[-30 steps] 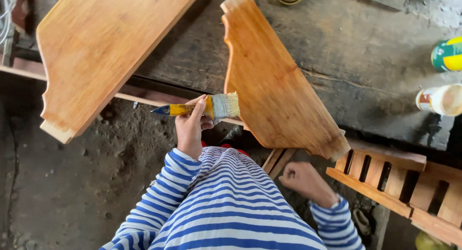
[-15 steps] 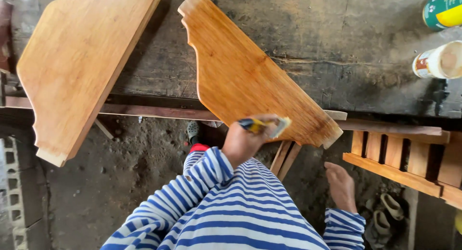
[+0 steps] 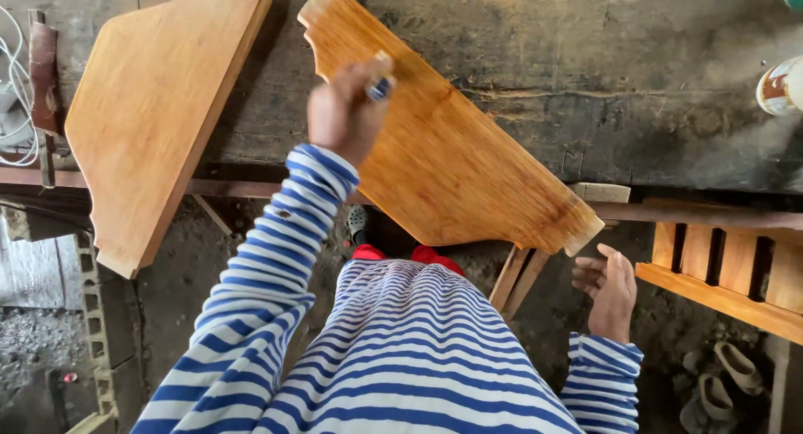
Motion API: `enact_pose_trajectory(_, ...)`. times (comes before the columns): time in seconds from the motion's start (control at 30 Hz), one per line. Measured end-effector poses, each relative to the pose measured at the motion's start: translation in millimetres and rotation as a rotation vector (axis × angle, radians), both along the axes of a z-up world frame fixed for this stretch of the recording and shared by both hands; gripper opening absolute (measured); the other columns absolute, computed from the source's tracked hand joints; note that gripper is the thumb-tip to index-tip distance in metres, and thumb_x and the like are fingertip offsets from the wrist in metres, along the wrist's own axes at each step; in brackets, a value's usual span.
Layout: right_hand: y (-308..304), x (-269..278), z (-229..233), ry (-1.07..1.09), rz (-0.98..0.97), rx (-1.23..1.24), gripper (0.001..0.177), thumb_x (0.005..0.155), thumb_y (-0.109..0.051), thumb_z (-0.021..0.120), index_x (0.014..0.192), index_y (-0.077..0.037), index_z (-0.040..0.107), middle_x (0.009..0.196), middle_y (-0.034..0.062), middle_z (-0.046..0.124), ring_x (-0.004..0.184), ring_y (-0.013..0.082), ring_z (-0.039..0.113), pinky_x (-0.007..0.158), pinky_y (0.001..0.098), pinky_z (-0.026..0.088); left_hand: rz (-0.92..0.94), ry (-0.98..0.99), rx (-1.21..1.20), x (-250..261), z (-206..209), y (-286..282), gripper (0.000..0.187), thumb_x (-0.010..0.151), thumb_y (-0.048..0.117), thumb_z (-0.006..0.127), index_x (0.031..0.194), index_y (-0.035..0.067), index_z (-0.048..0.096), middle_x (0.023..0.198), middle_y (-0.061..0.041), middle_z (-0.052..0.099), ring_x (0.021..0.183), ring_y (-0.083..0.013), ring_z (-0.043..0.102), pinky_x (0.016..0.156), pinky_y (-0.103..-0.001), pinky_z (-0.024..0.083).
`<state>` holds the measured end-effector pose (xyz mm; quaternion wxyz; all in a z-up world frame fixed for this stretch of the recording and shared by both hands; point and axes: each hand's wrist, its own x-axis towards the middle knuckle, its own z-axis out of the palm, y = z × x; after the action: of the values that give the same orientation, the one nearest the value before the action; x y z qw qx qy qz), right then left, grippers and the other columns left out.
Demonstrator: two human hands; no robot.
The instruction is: Applying a wood finish to furniture components using a paintbrush
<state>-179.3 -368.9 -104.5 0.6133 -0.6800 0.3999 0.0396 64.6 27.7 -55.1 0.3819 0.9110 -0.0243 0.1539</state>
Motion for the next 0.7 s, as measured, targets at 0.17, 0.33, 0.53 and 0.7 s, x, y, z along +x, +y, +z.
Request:
enact_pose_trajectory(0.17, 14, 13, 1, 0.013, -0.068, 0.114, 0.048, 0.117, -0.042, 0.027, 0.125, -0.007, 0.060, 0.089, 0.0127, 0.069, 0.071, 0.0209, 0.069, 0.062, 0.0317, 0.058, -0.344, -0.015, -0.057, -85, 10, -102, 0.023, 0.090, 0.031, 0.075, 0.111, 0.023, 0.073, 0.096, -0.004, 0.075, 0.091, -0.0280, 0.074, 0.080, -0.040, 0.061)
enact_pose_trajectory(0.33, 25, 23, -6, 0.019, -0.125, 0.152, 0.052, 0.116, -0.039, 0.026, 0.113, -0.002, 0.062, 0.086, 0.0175, 0.067, 0.069, 0.0257, 0.068, 0.064, 0.0368, 0.060, -0.622, 0.081, -0.237, -136, 5, -167, 0.021, 0.098, 0.037, 0.064, 0.115, 0.027, 0.069, 0.095, -0.001, 0.075, 0.095, -0.0231, 0.075, 0.081, -0.037, 0.063)
enact_pose_trajectory(0.53, 19, 15, -25, -0.086, -0.184, 0.237, 0.035, 0.115, -0.037, 0.041, 0.106, -0.012, 0.064, 0.084, 0.0126, 0.071, 0.064, 0.0232, 0.072, 0.057, 0.0324, 0.062, -0.312, -0.023, -0.064, -53, -6, -95, 0.020, 0.092, 0.039, 0.074, 0.108, 0.027, 0.072, 0.084, 0.002, 0.073, 0.079, -0.0228, 0.075, 0.068, -0.035, 0.061)
enact_pose_trajectory(0.7, 18, 10, -24, -0.102, -0.145, 0.264, 0.029, 0.113, -0.035, 0.047, 0.107, -0.011, 0.064, 0.086, 0.0175, 0.073, 0.068, 0.0264, 0.074, 0.059, 0.0341, 0.061, 0.131, -0.363, 0.334, 34, -15, 19, 0.021, 0.084, 0.035, 0.087, 0.098, 0.027, 0.073, 0.072, -0.002, 0.069, 0.066, -0.0292, 0.072, 0.058, -0.041, 0.059)
